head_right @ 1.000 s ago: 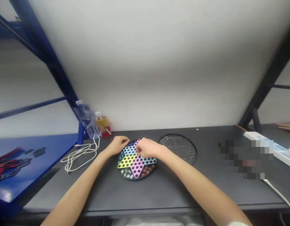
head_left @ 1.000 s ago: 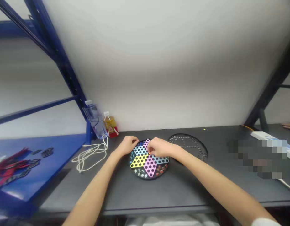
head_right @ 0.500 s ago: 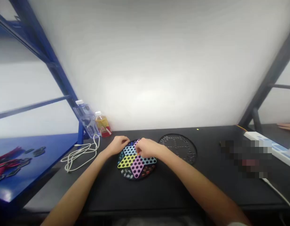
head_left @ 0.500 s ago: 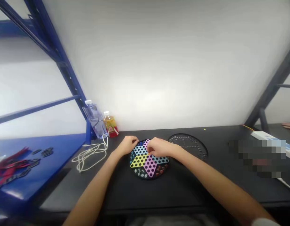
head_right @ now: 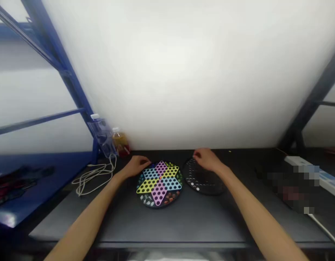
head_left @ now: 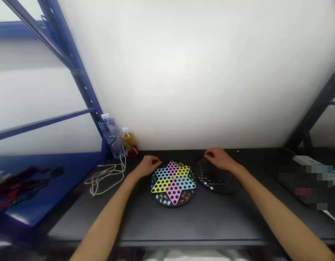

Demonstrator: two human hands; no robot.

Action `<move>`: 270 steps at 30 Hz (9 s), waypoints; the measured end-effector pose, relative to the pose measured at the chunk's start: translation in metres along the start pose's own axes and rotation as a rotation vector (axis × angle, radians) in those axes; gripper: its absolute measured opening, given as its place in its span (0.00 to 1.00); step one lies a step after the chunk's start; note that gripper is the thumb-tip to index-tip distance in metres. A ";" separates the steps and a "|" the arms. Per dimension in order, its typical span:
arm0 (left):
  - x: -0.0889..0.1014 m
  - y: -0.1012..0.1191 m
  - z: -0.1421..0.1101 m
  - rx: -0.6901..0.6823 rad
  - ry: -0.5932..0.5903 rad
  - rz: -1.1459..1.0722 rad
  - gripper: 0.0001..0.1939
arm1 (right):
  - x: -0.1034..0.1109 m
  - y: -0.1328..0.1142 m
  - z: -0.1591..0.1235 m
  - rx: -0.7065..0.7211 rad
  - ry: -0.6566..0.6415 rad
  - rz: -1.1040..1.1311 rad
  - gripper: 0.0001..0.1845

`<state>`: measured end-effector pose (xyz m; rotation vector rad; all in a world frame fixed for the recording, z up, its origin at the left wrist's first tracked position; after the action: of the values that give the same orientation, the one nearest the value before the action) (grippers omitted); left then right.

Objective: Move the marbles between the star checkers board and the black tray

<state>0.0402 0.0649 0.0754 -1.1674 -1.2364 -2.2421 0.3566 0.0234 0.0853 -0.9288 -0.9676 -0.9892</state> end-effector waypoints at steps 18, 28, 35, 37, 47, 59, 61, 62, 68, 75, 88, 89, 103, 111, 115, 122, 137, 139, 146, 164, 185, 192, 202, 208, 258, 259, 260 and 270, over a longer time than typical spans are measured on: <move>-0.002 0.002 0.001 0.038 -0.031 0.052 0.16 | -0.035 0.136 -0.026 -0.330 -0.085 -0.056 0.06; -0.029 0.014 0.002 0.112 -0.008 -0.153 0.16 | 0.061 0.110 -0.052 -0.395 0.233 0.933 0.31; -0.062 0.029 0.000 0.212 -0.019 -0.346 0.16 | 0.105 -0.023 -0.055 -0.040 0.204 0.718 0.30; -0.064 0.028 -0.001 0.227 -0.033 -0.400 0.17 | 0.092 -0.073 -0.061 0.068 0.150 0.496 0.30; -0.063 0.022 -0.004 0.257 -0.167 -0.602 0.29 | -0.009 -0.199 -0.110 0.527 -0.002 -0.165 0.38; -0.059 0.033 -0.006 0.216 -0.169 -0.384 0.27 | 0.003 -0.170 -0.084 0.390 -0.024 -0.075 0.19; -0.051 0.037 -0.003 0.157 -0.118 -0.322 0.26 | 0.015 -0.129 -0.064 0.209 0.024 -0.063 0.19; -0.046 0.041 -0.002 0.117 -0.087 -0.283 0.26 | 0.019 -0.104 -0.054 0.101 0.043 -0.070 0.19; -0.037 0.057 -0.004 -0.025 -0.171 -0.170 0.31 | 0.002 -0.003 -0.028 -0.119 -0.003 -0.043 0.15; -0.041 0.060 -0.006 -0.043 -0.278 -0.217 0.38 | -0.029 -0.002 -0.028 -0.132 -0.127 -0.095 0.17; -0.041 0.047 -0.001 -0.051 -0.244 -0.203 0.33 | -0.039 -0.012 -0.033 -0.243 -0.149 -0.344 0.23; -0.041 0.045 -0.001 -0.056 -0.240 -0.201 0.32 | -0.039 -0.010 -0.033 -0.249 -0.160 -0.347 0.24; -0.040 0.017 0.005 -0.057 -0.188 -0.198 0.29 | -0.046 0.028 -0.022 -0.241 -0.083 -0.186 0.28; -0.002 -0.086 0.035 0.217 0.116 0.360 0.30 | -0.063 0.127 0.012 -0.343 0.003 -0.278 0.31; -0.006 -0.097 0.038 0.266 0.120 0.429 0.31 | -0.090 0.146 0.016 -0.335 -0.082 -0.308 0.33; -0.005 -0.098 0.034 0.265 0.125 0.416 0.29 | -0.088 0.147 0.016 -0.323 -0.033 -0.296 0.33; -0.002 -0.093 0.034 0.261 0.140 0.388 0.28 | -0.078 0.140 0.013 -0.337 0.046 -0.282 0.30; 0.000 -0.091 0.033 0.263 0.162 0.372 0.29 | -0.074 0.140 0.011 -0.358 0.085 -0.278 0.29; 0.004 -0.088 0.030 0.277 0.196 0.340 0.29 | -0.072 0.139 0.010 -0.365 0.063 -0.287 0.24; 0.002 -0.087 0.033 0.259 0.163 0.381 0.19 | -0.070 0.134 0.010 -0.345 0.063 -0.264 0.24; 0.002 -0.083 0.033 0.231 0.155 0.381 0.14 | -0.069 0.141 0.008 -0.385 0.105 -0.232 0.25; 0.000 -0.084 0.033 0.214 0.150 0.392 0.15 | -0.068 0.138 0.008 -0.355 0.099 -0.257 0.21; -0.001 -0.090 0.034 0.229 0.145 0.384 0.17 | -0.067 0.139 0.008 -0.366 0.121 -0.245 0.23; 0.002 -0.091 0.032 0.253 0.178 0.413 0.20 | -0.071 0.139 0.010 -0.333 0.100 -0.265 0.18; 0.003 -0.088 0.035 0.245 0.169 0.410 0.17 | -0.064 0.135 0.010 -0.355 0.090 -0.258 0.17; 0.002 -0.088 0.035 0.247 0.156 0.406 0.16 | -0.064 0.135 0.010 -0.355 0.090 -0.262 0.17; 0.001 -0.088 0.035 0.252 0.144 0.403 0.15 | -0.064 0.134 0.010 -0.350 0.088 -0.264 0.17; 0.004 -0.085 0.032 0.283 0.192 0.368 0.26 | -0.063 0.132 0.010 -0.332 0.094 -0.258 0.16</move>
<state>0.0016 0.1399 0.0411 -0.9567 -1.1131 -1.7964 0.4642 0.0836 0.0052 -1.0358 -0.8724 -1.4310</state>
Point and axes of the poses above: each hand's wrist, its own z-axis towards the middle knuckle, its own x-axis out of the back of the hand, y = z × x, the point moved 9 cm from there along z, towards the middle knuckle, and after that the axes turned 11 degrees about -z, right-handed, at the moved point
